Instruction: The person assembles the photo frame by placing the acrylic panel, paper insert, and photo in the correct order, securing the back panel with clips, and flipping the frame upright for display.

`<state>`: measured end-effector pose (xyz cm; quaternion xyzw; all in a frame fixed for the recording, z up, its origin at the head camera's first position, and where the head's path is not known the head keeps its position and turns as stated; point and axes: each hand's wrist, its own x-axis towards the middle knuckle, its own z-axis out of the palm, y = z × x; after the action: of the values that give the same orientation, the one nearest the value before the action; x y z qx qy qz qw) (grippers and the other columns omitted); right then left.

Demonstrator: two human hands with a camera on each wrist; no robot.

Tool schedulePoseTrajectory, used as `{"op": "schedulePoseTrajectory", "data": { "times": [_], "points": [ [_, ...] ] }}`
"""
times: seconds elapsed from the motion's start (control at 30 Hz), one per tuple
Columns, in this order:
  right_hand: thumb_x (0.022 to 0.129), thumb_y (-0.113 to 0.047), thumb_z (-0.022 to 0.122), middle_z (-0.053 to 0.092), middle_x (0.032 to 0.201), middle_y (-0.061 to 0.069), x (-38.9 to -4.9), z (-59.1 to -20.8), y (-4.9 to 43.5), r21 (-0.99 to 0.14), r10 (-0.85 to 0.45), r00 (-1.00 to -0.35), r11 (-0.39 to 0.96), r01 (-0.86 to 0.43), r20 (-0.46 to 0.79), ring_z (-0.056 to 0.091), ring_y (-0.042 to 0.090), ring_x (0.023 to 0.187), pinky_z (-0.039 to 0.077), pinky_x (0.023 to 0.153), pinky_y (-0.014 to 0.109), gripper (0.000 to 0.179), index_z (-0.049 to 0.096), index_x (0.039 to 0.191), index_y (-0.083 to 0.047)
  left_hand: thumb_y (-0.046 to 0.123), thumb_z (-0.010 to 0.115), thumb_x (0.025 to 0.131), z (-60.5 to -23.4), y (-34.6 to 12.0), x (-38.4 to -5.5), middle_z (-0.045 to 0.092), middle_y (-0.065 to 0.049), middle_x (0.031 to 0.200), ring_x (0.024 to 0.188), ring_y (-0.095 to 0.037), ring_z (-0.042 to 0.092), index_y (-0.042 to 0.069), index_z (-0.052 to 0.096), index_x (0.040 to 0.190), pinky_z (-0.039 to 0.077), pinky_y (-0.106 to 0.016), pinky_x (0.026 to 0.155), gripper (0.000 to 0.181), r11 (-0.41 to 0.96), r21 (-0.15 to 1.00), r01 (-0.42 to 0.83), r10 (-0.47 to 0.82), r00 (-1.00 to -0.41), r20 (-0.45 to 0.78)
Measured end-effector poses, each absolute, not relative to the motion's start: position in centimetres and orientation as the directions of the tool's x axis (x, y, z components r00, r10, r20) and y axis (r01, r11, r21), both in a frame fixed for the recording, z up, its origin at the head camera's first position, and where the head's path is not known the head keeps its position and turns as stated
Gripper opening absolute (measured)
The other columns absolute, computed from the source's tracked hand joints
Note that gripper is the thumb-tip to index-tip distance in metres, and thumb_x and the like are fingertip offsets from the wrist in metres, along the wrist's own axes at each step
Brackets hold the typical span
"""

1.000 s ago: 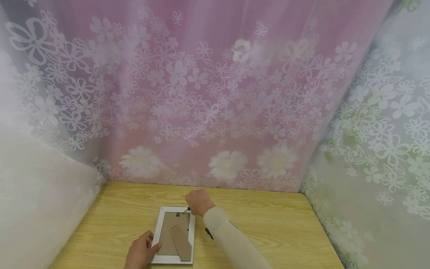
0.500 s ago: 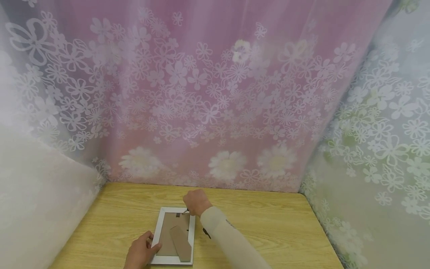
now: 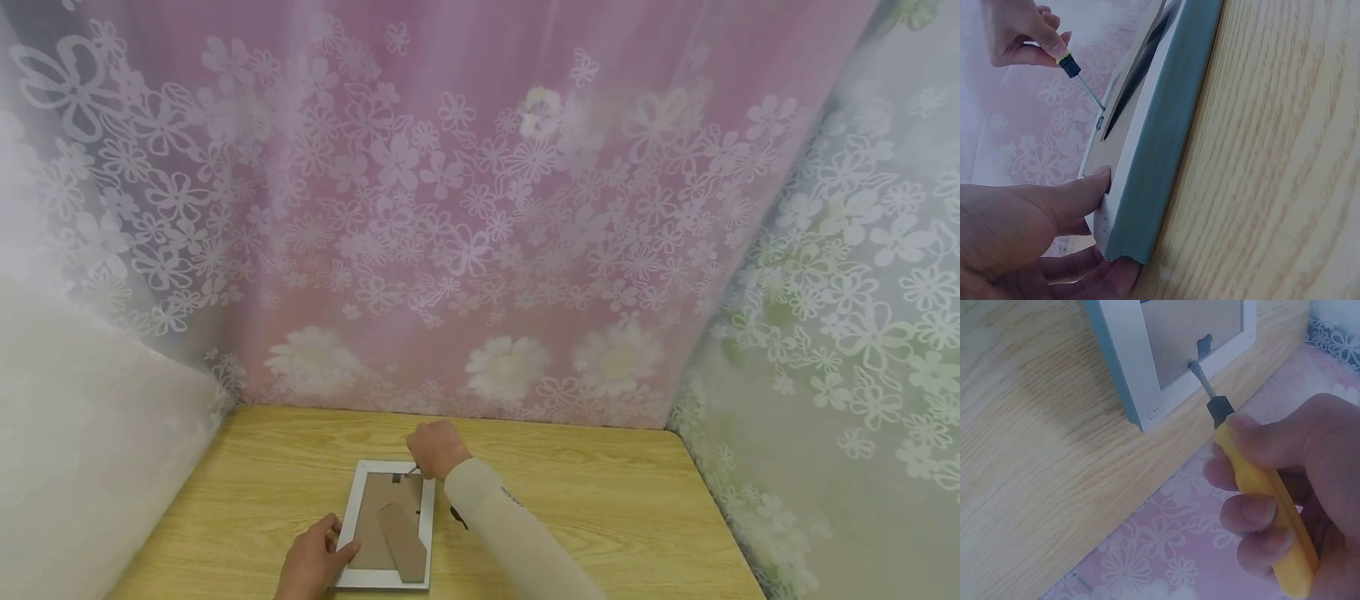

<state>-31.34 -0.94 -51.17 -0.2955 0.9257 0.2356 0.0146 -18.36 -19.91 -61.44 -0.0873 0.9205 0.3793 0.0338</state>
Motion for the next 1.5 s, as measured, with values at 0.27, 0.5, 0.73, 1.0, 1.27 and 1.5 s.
{"op": "schedulePoseTrajectory", "data": {
  "times": [0.27,0.5,0.73,1.0,1.27,1.5],
  "points": [
    [0.093,-0.027,0.076,0.056,0.061,-0.008,-31.37,-51.2,-1.22,0.437,-0.54,-0.823,0.706,-0.557,-0.177,0.042,0.007,0.051,0.038,0.049,0.026,0.033,0.057,0.066,-0.024,0.021,0.084,0.084,-61.46,-20.0,-18.32,0.055,-0.001,0.071,0.064,-0.017,0.047,0.006,0.062,0.098,0.036,-0.031,0.059,0.03,0.692,0.7,-0.176,-0.131,-0.984,-0.118],
    [0.092,-0.028,0.077,0.061,0.066,-0.008,-31.23,-50.84,-1.41,0.434,-0.529,-0.827,0.71,-0.555,-0.191,0.05,0.006,0.055,0.042,0.051,0.026,0.029,0.061,0.069,-0.024,0.021,0.084,0.084,-61.53,-20.05,-18.36,0.056,-0.001,0.071,0.064,-0.016,0.048,0.006,0.061,0.098,0.036,-0.031,0.059,0.03,0.694,0.699,-0.17,-0.127,-0.985,-0.114],
    [0.092,-0.027,0.077,0.059,0.064,-0.008,-31.29,-51.14,-1.4,0.437,-0.522,-0.832,0.715,-0.546,-0.185,0.045,0.006,0.054,0.04,0.05,0.026,0.031,0.059,0.066,-0.024,0.02,0.084,0.084,-61.57,-20.06,-18.38,0.056,0.0,0.071,0.064,-0.017,0.048,0.006,0.062,0.098,0.036,-0.031,0.059,0.029,0.695,0.7,-0.164,-0.123,-0.986,-0.11],
    [0.093,-0.024,0.075,0.056,0.061,-0.007,-31.51,-51.3,-1.51,0.421,-0.513,-0.836,0.725,-0.544,-0.197,0.042,0.008,0.052,0.036,0.048,0.027,0.036,0.056,0.063,-0.022,0.022,0.084,0.085,-61.65,-20.12,-18.49,0.054,0.0,0.071,0.064,-0.016,0.047,0.006,0.062,0.098,0.035,-0.031,0.059,0.03,0.7,0.694,-0.17,-0.125,-0.985,-0.116],
    [0.094,-0.026,0.075,0.059,0.063,-0.007,-31.41,-51.21,-1.76,0.422,-0.498,-0.841,0.73,-0.538,-0.21,0.047,0.006,0.052,0.039,0.048,0.026,0.032,0.06,0.065,-0.022,0.022,0.084,0.084,-61.62,-20.14,-18.45,0.054,0.0,0.07,0.064,-0.016,0.047,0.007,0.062,0.097,0.035,-0.031,0.059,0.03,0.703,0.694,-0.159,-0.121,-0.987,-0.104],
    [0.093,-0.028,0.075,0.059,0.062,-0.008,-31.38,-51.23,-1.57,0.422,-0.51,-0.835,0.723,-0.547,-0.206,0.045,0.006,0.052,0.04,0.05,0.026,0.034,0.058,0.064,-0.023,0.022,0.083,0.085,-61.45,-20.05,-18.36,0.055,0.0,0.071,0.064,-0.016,0.048,0.006,0.062,0.098,0.036,-0.031,0.059,0.029,0.701,0.692,-0.171,-0.122,-0.985,-0.121]
  ]
}}
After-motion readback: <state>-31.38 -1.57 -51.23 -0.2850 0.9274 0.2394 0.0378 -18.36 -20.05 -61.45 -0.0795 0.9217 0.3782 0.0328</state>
